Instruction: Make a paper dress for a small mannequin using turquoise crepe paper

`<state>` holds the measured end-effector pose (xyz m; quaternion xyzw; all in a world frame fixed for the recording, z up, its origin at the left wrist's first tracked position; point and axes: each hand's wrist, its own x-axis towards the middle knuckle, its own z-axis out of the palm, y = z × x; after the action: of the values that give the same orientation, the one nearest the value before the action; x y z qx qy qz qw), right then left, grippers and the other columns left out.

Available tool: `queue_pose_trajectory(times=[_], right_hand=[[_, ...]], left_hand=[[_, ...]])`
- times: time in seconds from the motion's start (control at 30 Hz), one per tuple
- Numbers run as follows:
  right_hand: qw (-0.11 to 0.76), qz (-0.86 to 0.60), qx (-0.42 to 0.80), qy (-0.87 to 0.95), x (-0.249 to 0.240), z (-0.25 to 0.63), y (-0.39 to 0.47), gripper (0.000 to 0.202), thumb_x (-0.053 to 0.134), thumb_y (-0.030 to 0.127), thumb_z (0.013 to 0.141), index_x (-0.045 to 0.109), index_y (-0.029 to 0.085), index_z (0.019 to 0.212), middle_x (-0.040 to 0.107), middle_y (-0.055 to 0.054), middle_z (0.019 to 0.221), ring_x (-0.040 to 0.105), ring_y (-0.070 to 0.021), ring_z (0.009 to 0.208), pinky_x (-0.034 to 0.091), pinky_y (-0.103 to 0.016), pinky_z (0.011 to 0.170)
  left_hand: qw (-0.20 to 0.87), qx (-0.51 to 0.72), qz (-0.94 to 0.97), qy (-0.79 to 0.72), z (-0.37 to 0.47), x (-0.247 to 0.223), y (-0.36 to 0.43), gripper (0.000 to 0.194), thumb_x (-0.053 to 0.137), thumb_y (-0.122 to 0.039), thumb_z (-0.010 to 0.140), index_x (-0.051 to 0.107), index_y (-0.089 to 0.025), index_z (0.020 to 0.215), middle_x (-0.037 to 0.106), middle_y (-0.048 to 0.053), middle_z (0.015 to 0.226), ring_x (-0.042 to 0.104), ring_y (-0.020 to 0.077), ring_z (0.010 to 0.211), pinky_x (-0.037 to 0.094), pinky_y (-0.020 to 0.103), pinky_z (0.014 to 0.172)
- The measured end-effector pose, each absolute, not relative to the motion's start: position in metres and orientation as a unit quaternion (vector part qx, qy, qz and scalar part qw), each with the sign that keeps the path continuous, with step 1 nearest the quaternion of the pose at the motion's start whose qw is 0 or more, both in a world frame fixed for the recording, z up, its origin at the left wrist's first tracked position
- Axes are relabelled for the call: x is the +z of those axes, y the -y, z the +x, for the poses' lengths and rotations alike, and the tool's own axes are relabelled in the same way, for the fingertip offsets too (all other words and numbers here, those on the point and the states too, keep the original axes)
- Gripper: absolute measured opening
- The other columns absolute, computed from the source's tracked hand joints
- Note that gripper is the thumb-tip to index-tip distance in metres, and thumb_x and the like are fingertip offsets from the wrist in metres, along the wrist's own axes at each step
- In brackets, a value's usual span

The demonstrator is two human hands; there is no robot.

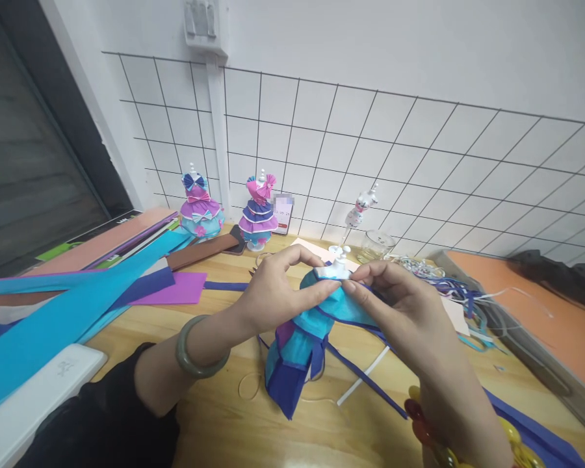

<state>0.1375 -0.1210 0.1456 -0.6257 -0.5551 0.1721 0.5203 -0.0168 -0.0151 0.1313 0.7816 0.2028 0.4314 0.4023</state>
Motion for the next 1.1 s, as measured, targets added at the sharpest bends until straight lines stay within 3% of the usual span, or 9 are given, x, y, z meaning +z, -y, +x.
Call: queue_pose_trajectory(times=[0.3, 0.53, 0.67, 0.87, 1.1], right_hand=[[0.522, -0.626, 0.144, 0.561, 0.142, 0.133, 0.115, 0.020, 0.067, 0.039, 0.080, 0.060, 0.021, 0.087, 0.063, -0.002, 0.080, 0.062, -0.0161, 0.074, 0.051, -0.026, 0.060], [0.524, -0.614, 0.182, 0.562, 0.139, 0.136, 0.115, 0.041, 0.069, 0.041, 0.080, 0.062, 0.023, 0.116, 0.068, -0.009, 0.110, 0.064, -0.0226, 0.097, 0.056, -0.036, 0.076], [0.521, -0.602, 0.218, 0.564, 0.140, 0.138, 0.116, 0.033, 0.068, 0.042, 0.081, 0.067, 0.022, 0.107, 0.070, -0.009, 0.109, 0.065, -0.0246, 0.099, 0.056, -0.039, 0.080], [0.487, -0.611, 0.206, 0.589, 0.143, 0.141, 0.116, 0.027, 0.061, 0.043, 0.086, 0.067, 0.022, 0.102, 0.071, -0.007, 0.105, 0.065, -0.0228, 0.096, 0.054, -0.036, 0.079], [0.447, -0.614, 0.164, 0.630, 0.144, 0.151, 0.114, 0.023, 0.054, 0.041, 0.091, 0.064, 0.023, 0.100, 0.066, -0.008, 0.113, 0.061, -0.0223, 0.106, 0.050, -0.034, 0.084]], left_hand=[[0.419, 0.423, 0.774, -0.217, -0.019, 0.137, 0.014, 0.016, 0.067, -0.029, 0.072, 0.058, -0.018, 0.079, 0.070, 0.008, 0.102, 0.064, 0.0211, 0.100, 0.050, 0.035, 0.088], [0.430, 0.427, 0.770, -0.201, -0.020, 0.138, 0.016, 0.015, 0.068, -0.028, 0.073, 0.060, -0.018, 0.081, 0.070, 0.006, 0.102, 0.064, 0.0200, 0.101, 0.049, 0.035, 0.092], [0.428, 0.409, 0.777, -0.215, -0.021, 0.139, 0.016, 0.018, 0.068, -0.032, 0.075, 0.065, -0.018, 0.085, 0.071, 0.006, 0.103, 0.065, 0.0209, 0.100, 0.050, 0.035, 0.088], [0.454, 0.400, 0.782, -0.149, -0.022, 0.137, 0.011, 0.024, 0.057, -0.037, 0.088, 0.071, -0.019, 0.093, 0.073, 0.006, 0.102, 0.065, 0.0193, 0.100, 0.051, 0.033, 0.091], [0.574, 0.360, 0.727, -0.115, -0.016, 0.137, 0.003, 0.033, 0.046, -0.036, 0.094, 0.073, -0.019, 0.100, 0.072, 0.006, 0.110, 0.064, 0.0193, 0.110, 0.049, 0.035, 0.100]])
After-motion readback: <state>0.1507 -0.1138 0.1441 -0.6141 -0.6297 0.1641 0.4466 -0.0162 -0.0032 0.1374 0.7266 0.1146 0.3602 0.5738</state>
